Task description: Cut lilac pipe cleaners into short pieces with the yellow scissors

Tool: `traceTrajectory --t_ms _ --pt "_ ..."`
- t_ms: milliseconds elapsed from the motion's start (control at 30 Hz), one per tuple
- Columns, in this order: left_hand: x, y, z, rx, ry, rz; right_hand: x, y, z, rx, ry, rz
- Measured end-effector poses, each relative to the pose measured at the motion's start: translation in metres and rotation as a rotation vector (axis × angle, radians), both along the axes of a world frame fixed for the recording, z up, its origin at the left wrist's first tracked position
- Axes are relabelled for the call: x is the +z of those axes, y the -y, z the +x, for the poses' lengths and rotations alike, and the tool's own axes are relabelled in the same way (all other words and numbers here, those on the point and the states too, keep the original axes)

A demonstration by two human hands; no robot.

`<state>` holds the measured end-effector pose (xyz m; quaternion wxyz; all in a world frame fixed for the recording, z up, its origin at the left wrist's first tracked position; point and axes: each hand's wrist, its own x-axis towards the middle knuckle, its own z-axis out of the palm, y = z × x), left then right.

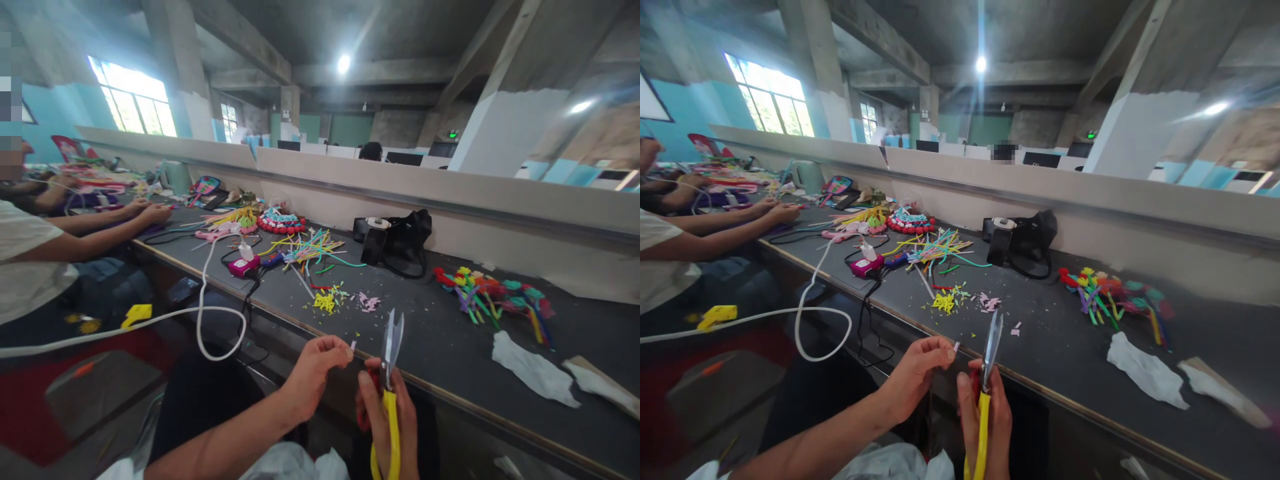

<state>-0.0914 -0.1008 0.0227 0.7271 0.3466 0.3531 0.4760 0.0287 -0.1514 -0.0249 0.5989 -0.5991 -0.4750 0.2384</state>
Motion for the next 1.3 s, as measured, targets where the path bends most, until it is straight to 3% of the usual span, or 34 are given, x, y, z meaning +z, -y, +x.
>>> traceTrajectory --t_ms 200,467,1067,1300 --pt "0.006 0.000 0.001 -0.017 0.109 0.032 0.002 -0.007 0.010 0.209 0.219 -0.002" --pt "0.004 -0.004 0.001 0.037 0.107 0.045 -0.013 0.010 -0.001 0.271 0.257 -0.019" --pt "-0.001 -0.003 0.005 0.005 0.118 -0.006 -0.009 0.020 -0.013 0.114 0.106 -0.069" --pt "-0.002 -0.004 0.005 -0.004 0.121 0.008 -0.011 0.021 -0.009 0.168 0.148 -0.077"
